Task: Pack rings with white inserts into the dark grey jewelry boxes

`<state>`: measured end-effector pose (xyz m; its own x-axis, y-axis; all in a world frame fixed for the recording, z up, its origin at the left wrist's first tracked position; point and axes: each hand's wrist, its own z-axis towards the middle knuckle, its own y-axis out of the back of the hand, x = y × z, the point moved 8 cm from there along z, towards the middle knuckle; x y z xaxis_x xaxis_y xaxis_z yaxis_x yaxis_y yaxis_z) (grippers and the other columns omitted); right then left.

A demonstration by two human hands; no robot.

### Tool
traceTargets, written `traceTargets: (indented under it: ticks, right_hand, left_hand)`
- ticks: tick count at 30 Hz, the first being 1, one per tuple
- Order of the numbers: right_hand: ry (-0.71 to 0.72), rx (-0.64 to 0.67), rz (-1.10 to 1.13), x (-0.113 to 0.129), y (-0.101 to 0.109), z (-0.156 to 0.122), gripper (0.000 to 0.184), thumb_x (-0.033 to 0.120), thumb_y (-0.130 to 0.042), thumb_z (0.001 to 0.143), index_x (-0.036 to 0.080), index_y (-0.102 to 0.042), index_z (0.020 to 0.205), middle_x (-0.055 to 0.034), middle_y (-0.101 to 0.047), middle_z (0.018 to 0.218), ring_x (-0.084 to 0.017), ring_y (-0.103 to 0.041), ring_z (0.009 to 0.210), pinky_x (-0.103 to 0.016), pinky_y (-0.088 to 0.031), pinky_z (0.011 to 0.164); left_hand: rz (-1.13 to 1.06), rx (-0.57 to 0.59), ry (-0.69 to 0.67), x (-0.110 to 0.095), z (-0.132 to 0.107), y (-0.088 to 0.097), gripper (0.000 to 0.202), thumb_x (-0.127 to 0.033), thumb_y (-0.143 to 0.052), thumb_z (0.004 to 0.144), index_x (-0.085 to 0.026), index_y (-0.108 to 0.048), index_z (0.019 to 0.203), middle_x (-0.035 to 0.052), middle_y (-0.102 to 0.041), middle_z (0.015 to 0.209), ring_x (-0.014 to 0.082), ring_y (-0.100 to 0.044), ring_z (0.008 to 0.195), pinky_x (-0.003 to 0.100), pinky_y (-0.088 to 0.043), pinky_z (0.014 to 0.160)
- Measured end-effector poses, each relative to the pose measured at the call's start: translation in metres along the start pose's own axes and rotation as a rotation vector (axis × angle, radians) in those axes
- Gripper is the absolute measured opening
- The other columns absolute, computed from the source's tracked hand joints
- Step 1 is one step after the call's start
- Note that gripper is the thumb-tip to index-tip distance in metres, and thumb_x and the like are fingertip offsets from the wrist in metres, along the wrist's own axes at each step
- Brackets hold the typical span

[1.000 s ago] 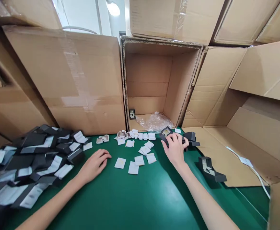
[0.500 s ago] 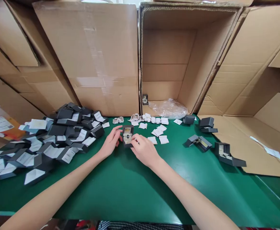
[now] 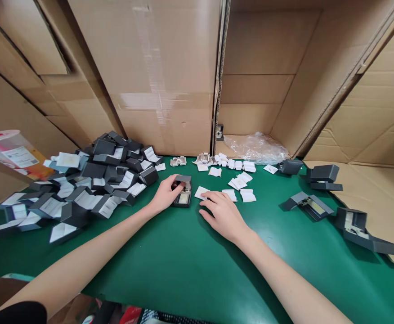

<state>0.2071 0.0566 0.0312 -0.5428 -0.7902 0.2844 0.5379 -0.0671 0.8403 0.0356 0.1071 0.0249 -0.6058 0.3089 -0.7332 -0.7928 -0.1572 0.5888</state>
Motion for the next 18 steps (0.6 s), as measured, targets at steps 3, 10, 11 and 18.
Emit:
traceTargets:
  ticks: [3,10,11,18]
  right_hand:
    - [-0.011,-0.014,0.014,-0.001,0.001,0.002,0.014,0.023,-0.051,0.088,0.022,-0.063,0.095,-0.0058,-0.063,0.114,-0.023,-0.057,0.104,-0.045,-0.046,0.089]
    - [-0.122,-0.072,0.037,-0.014,0.018,0.004,0.019,0.022,-0.046,0.09,0.021,-0.063,0.083,-0.0044,-0.068,0.083,-0.02,-0.06,0.079,-0.038,-0.048,0.072]
    - [-0.136,-0.077,0.041,-0.017,0.019,0.003,0.019,0.022,-0.045,0.09,0.021,-0.063,0.083,-0.0047,-0.068,0.083,-0.02,-0.06,0.079,-0.037,-0.048,0.072]
    - [-0.145,-0.086,0.094,-0.027,0.015,0.002,0.016,0.021,-0.047,0.089,0.021,-0.063,0.088,-0.0057,-0.064,0.092,-0.02,-0.058,0.087,-0.036,-0.049,0.075]
  left_hand:
    - [0.022,0.006,-0.004,-0.002,0.0,0.0,0.018,-0.025,-0.048,0.086,-0.015,-0.06,0.094,0.0043,-0.059,0.083,0.0151,-0.054,0.071,0.025,-0.042,0.063]
    - [-0.022,-0.007,-0.002,-0.004,0.002,0.004,0.017,-0.022,-0.048,0.084,-0.014,-0.059,0.094,0.0038,-0.056,0.085,0.0149,-0.054,0.073,0.024,-0.042,0.061]
    - [-0.02,-0.008,-0.003,-0.004,0.002,0.004,0.016,-0.022,-0.049,0.083,-0.014,-0.059,0.093,0.0035,-0.055,0.084,0.0146,-0.053,0.072,0.024,-0.041,0.06]
    - [0.005,-0.012,-0.015,-0.005,0.003,0.003,0.012,-0.022,-0.049,0.083,-0.016,-0.058,0.089,0.0016,-0.053,0.08,0.0138,-0.052,0.069,0.023,-0.04,0.058]
